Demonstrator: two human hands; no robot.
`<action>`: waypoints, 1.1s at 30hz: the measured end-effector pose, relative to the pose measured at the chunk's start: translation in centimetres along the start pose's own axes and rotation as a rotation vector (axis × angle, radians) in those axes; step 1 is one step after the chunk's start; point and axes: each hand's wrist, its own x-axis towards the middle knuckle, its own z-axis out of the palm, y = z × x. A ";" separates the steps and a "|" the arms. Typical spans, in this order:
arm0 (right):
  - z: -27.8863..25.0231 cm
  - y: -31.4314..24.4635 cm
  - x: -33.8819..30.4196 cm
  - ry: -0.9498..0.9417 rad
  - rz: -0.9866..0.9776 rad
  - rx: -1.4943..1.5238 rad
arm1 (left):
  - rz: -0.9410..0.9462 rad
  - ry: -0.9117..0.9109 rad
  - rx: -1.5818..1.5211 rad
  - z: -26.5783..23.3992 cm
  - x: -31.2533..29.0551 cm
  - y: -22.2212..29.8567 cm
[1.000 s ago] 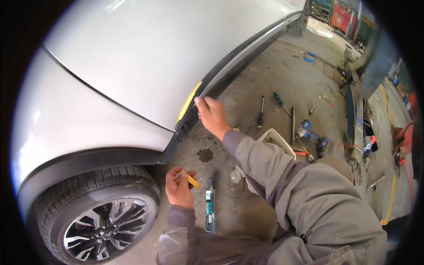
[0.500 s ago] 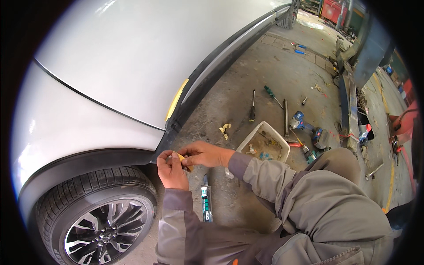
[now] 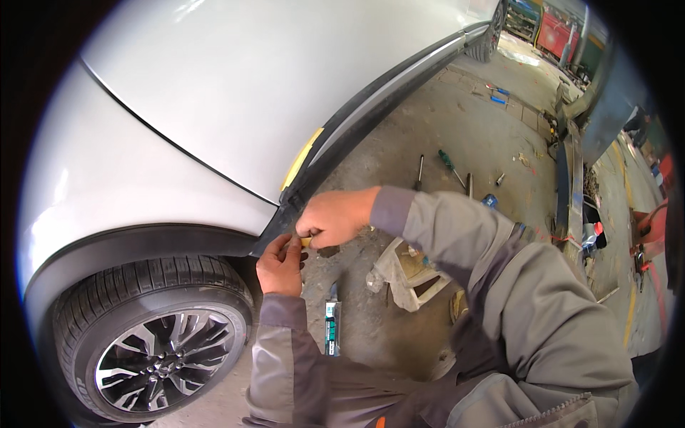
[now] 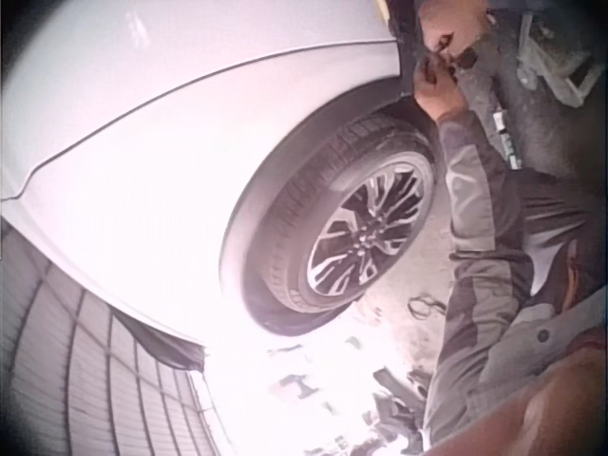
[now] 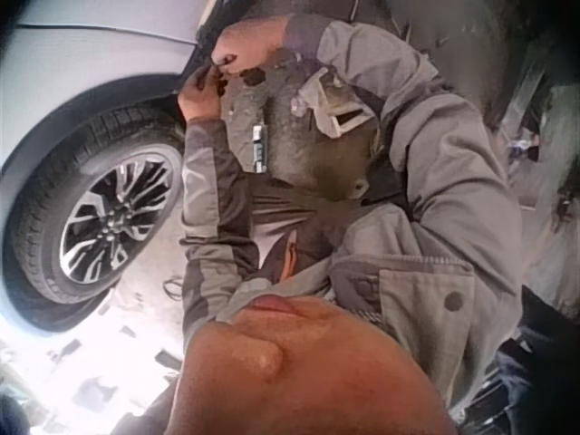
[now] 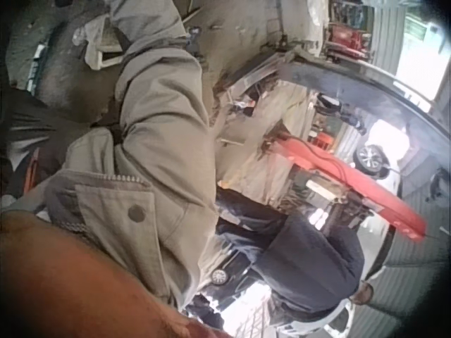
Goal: The person kneels beside a white car and applies yellow masking tape along the lower edge of the front door and fender. They use a screwdriver to press the tape into the panel gap, then peel off excess tape and smooth the edges by hand.
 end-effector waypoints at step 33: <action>-0.7 2.1 -1.7 0.058 0.264 -0.012 | 0.311 0.072 0.230 3.4 -1.2 -0.4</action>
